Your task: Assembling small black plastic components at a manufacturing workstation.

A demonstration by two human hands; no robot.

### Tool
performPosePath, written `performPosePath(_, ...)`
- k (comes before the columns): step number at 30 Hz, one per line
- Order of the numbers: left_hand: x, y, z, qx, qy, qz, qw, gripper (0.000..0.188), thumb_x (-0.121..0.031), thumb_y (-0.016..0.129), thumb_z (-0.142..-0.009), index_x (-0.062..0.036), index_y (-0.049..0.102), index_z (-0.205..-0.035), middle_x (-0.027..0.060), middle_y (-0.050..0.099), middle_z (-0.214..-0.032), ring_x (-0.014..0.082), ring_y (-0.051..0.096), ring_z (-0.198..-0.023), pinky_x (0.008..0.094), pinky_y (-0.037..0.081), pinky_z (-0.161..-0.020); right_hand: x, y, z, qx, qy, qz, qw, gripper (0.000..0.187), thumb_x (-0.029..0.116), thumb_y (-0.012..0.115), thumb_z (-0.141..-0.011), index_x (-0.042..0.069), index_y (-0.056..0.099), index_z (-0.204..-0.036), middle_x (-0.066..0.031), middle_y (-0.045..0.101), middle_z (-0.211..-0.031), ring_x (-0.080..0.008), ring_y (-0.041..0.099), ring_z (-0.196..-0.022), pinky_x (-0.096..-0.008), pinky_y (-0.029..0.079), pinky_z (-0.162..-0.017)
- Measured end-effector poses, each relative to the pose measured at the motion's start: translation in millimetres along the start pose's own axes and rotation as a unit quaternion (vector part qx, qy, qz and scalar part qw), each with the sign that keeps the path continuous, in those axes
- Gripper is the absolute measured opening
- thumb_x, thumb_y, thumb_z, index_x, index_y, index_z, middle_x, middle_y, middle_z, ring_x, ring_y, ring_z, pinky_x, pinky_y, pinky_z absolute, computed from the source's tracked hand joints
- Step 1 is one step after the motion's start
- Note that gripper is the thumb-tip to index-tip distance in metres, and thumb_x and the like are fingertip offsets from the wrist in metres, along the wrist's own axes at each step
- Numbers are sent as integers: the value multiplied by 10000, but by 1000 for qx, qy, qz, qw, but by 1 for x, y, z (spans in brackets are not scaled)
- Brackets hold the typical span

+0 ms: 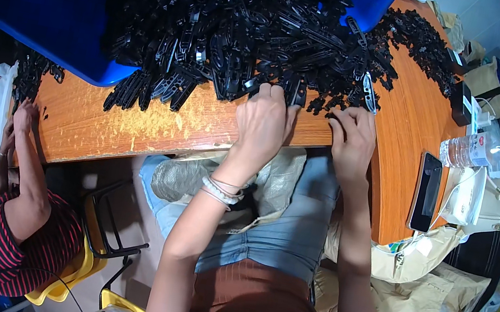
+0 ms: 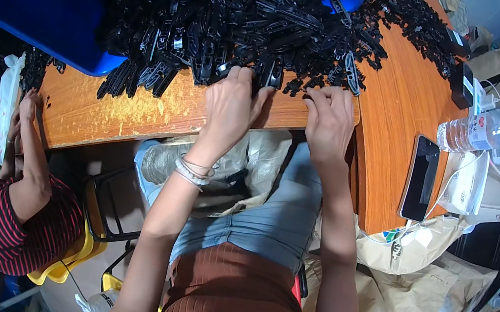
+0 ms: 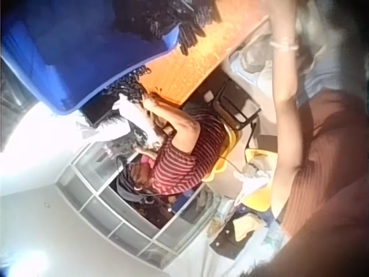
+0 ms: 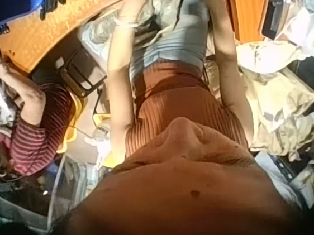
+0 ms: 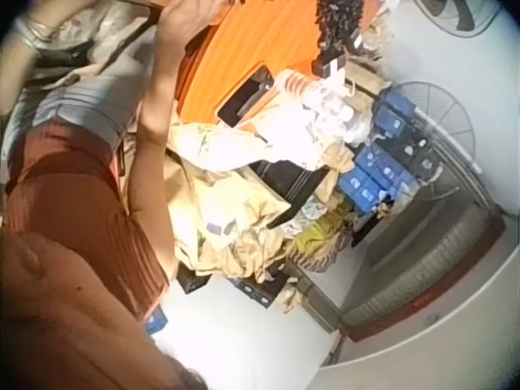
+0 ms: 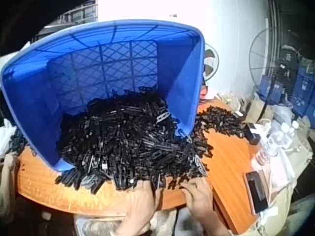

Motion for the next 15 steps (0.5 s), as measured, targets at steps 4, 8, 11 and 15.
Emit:
performPosePath(4,2,0,-1,-22,8,-5,1000,210,-134,644,-776,16,497,-768,177,523,-771,327,603,-650,403,463,-492,-3,13,-3,30,-26,-8,999,92,-4,667,-735,-19,628,-817,-106,561,-854,-269,519,-795,-353,433,-706)
performPosePath(8,-4,0,4,-21,30,-9,999,150,-42,623,-712,13,502,-781,163,507,-796,314,572,-713,391,465,-515,-3,8,2,-4,-50,-62,997,83,-8,659,-765,-22,623,-838,-95,579,-868,-199,532,-729,-303,436,-638)
performPosePath(11,-4,-3,11,-44,44,-21,998,151,1,606,-677,11,503,-788,154,498,-815,301,545,-753,381,465,-535,-28,12,14,-35,115,-276,954,75,-13,628,-822,-24,614,-894,-67,585,-843,-103,518,-660,-225,415,-565)
performPosePath(15,2,-6,13,-39,25,-17,999,158,2,604,-689,13,510,-815,147,496,-825,306,541,-768,383,466,-559,-41,41,32,1,324,-577,750,172,8,570,-882,-46,581,-1045,-25,561,-783,-50,495,-620,-162,384,-522)
Point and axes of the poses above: each hand's wrist, its own z-axis away from the middle knuckle, its own y-axis out of the palm, x = y × z, the point moved 10 cm from there along -z, towards the middle knuckle
